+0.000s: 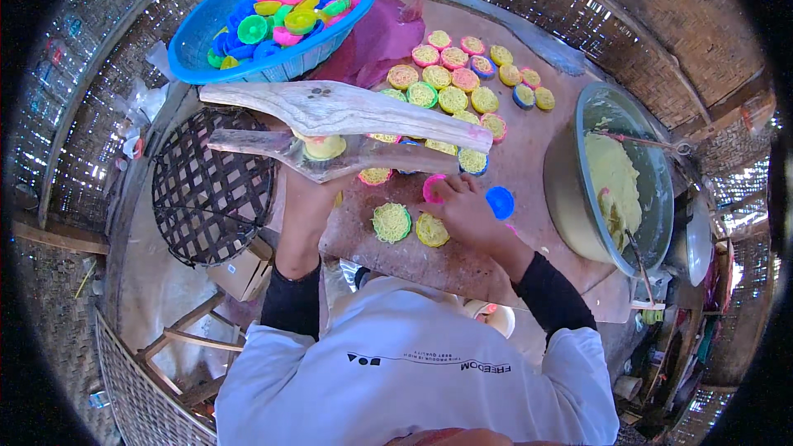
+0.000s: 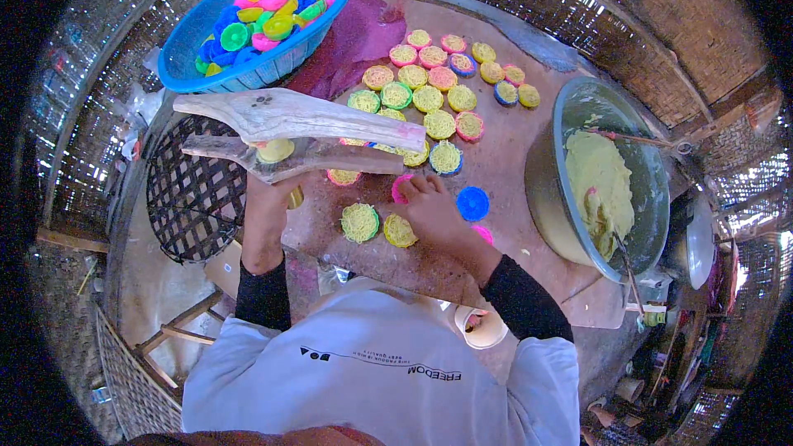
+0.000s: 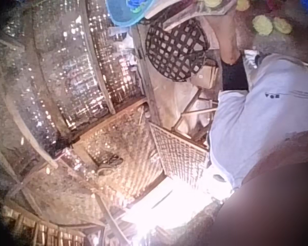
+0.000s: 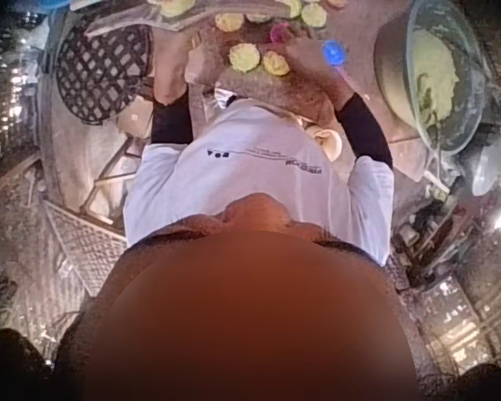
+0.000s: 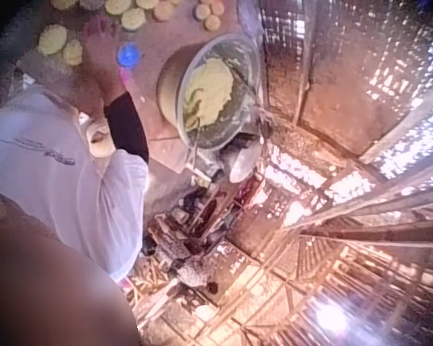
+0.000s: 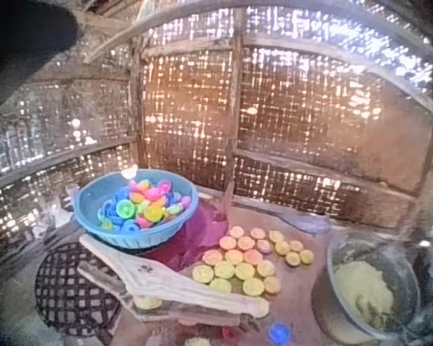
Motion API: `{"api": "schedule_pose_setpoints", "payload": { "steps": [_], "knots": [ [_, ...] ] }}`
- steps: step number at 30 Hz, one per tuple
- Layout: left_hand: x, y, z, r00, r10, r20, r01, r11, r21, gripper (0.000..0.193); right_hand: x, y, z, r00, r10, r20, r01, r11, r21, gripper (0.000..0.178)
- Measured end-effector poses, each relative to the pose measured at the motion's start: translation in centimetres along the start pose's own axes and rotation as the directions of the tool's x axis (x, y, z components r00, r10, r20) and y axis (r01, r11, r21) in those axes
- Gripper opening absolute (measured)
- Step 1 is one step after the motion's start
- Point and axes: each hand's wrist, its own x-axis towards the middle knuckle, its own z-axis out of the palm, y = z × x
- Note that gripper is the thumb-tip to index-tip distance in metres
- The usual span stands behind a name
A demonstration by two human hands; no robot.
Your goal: The person scoops yellow dough from a large bowl and fills small colorful plastic molds arranged on a wooden table. They use a wooden tool to press the dough into the molds and then release the formed cakes onto the table surface.
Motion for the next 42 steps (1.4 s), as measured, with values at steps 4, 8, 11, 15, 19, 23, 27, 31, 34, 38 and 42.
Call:
{"api": "schedule_pose_setpoints", "payload": {
  "steps": [4,8,11,15,19,23,27,31,34,38,42],
  "knots": [
    [-0.2,0.3,-0.3,0.999,-0.052,-0.009,0.052,0.999,0.007,0.051,0.5,0.9,0.4,0.998,-0.060,-0.014,0.059,0.996,-0.069,0.023],
    [-0.3,0.4,-0.6,0.999,-0.049,-0.022,0.049,0.999,-0.014,0.049,0.9,0.7,-0.9,0.998,-0.047,0.040,0.048,0.999,-0.025,0.015],
    [-0.3,0.4,-0.8,0.998,-0.055,-0.035,0.055,0.999,-0.001,0.048,0.7,0.7,-1.3,0.999,-0.022,0.048,0.023,0.999,-0.026,0.015],
    [-0.1,0.6,-0.6,0.998,-0.065,-0.022,0.065,0.998,0.027,0.046,0.1,0.8,-0.4,0.999,-0.010,0.035,0.012,0.998,-0.054,0.023],
    [-0.1,0.4,-0.4,0.999,-0.049,-0.022,0.050,0.998,0.029,0.045,-0.5,0.7,-0.2,0.998,-0.053,0.017,0.054,0.997,-0.064,0.029],
    [0.1,0.3,-0.3,0.999,-0.048,0.003,0.048,0.999,0.012,0.046,-1.3,1.2,-1.0,0.997,-0.044,0.065,0.043,0.999,0.018,0.026],
    [0.0,0.9,0.2,0.999,-0.037,0.014,0.038,0.999,-0.010,0.046,-2.1,1.1,-2.5,0.992,0.121,0.031,-0.123,0.991,0.047,0.023],
    [0.1,0.3,0.1,1.000,-0.025,0.005,0.025,1.000,0.002,0.046,-3.6,-0.2,-2.4,0.947,0.318,0.049,-0.321,0.946,0.055,0.026],
    [0.2,0.6,0.5,1.000,0.008,0.004,-0.008,1.000,-0.013,0.046,-4.6,-0.6,-1.2,0.934,0.349,0.078,-0.354,0.933,0.058,0.030],
    [0.2,0.5,0.6,0.999,-0.041,0.006,0.041,0.999,0.002,0.046,-4.9,-1.1,-0.9,0.942,0.335,0.030,-0.336,0.940,0.061,0.025],
    [0.2,0.2,0.6,0.998,-0.052,0.025,0.053,0.999,-0.013,0.045,-4.9,-1.2,-0.5,0.939,0.340,0.046,-0.342,0.939,0.038,0.018]
  ]
}}
